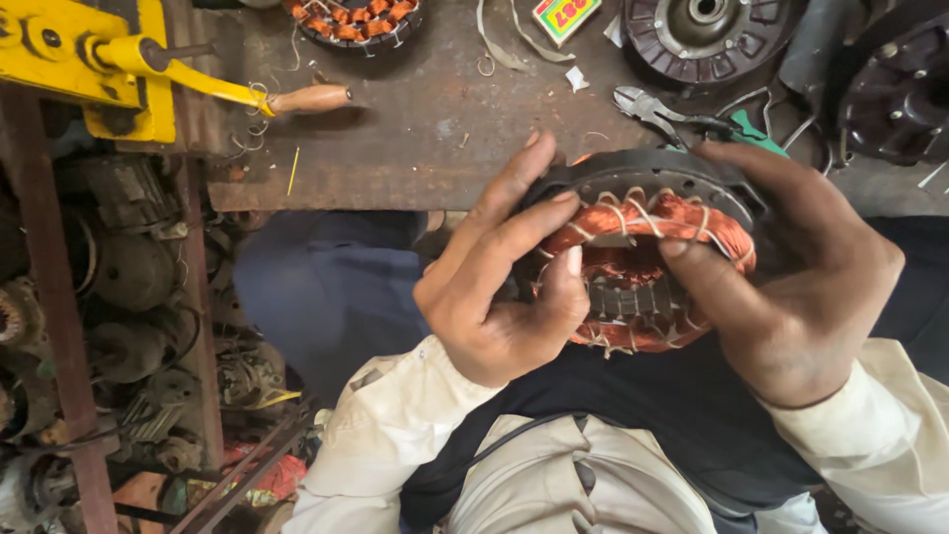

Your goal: The person is repairing a motor stator by hand, using pliers to adjust and secure copper windings within the stator slots. The person rotates the stator to access different sections and uses a small tool to push wires into place.

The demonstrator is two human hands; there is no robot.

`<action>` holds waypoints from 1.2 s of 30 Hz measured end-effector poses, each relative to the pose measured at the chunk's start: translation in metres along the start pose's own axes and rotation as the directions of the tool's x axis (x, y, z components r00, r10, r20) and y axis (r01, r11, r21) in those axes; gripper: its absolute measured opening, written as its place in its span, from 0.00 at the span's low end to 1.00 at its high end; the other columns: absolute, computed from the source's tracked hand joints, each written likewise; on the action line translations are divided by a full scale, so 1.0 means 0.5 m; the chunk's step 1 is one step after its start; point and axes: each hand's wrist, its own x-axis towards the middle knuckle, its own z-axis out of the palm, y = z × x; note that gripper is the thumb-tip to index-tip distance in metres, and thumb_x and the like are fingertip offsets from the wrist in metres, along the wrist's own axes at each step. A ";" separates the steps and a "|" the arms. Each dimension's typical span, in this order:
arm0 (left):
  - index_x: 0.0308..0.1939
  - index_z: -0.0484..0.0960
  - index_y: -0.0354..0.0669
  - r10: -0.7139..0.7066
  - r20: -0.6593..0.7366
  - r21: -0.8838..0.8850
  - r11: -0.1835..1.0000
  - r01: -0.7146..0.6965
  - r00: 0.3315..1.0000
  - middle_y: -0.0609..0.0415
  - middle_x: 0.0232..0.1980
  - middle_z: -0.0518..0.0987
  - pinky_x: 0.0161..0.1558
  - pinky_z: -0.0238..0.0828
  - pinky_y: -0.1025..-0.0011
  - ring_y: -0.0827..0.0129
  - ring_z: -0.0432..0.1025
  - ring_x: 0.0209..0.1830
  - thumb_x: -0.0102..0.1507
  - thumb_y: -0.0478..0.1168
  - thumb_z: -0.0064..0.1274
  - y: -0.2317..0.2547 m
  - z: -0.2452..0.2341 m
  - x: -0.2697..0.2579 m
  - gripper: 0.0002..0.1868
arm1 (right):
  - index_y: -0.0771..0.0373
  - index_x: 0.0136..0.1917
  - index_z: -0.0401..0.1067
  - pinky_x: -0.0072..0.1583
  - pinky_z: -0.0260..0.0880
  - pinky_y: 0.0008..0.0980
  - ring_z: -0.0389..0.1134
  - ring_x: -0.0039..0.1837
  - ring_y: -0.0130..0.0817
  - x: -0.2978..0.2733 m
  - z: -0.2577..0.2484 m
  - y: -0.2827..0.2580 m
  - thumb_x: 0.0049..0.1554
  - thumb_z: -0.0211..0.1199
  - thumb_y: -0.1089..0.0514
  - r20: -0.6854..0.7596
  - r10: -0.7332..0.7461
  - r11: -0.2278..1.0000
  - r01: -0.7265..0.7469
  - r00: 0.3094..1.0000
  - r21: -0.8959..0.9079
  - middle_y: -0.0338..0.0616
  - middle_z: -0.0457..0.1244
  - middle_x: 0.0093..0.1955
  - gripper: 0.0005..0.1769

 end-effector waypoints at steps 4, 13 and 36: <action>0.58 0.79 0.34 0.037 -0.012 -0.021 0.999 -0.037 0.999 0.37 0.68 0.75 0.70 0.77 0.66 0.51 0.75 0.70 0.70 0.33 0.59 0.000 -0.005 -0.002 0.13 | 0.78 0.68 0.66 0.60 0.73 0.23 0.71 0.56 0.28 -0.014 0.004 0.010 0.57 0.67 0.68 -0.024 -0.126 0.990 0.127 0.992 0.056 0.53 0.68 0.59 0.27; 0.55 0.79 0.33 0.133 0.030 -0.031 0.991 -0.132 0.991 0.36 0.66 0.75 0.66 0.80 0.62 0.49 0.77 0.66 0.67 0.28 0.59 0.017 -0.020 -0.007 0.13 | 0.79 0.69 0.65 0.70 0.74 0.34 0.73 0.63 0.40 -0.038 -0.010 0.069 0.65 0.68 0.57 -0.031 -0.372 0.927 0.373 0.928 0.045 0.60 0.68 0.61 0.27; 0.72 0.60 0.40 0.203 0.057 -0.202 0.961 -0.187 0.978 0.36 0.71 0.73 0.72 0.69 0.53 0.45 0.73 0.71 0.66 0.38 0.67 -0.007 -0.024 -0.031 0.37 | 0.77 0.66 0.64 0.68 0.73 0.38 0.72 0.64 0.42 -0.025 -0.003 0.058 0.64 0.64 0.46 0.019 -0.293 0.934 0.283 0.956 0.217 0.58 0.68 0.60 0.32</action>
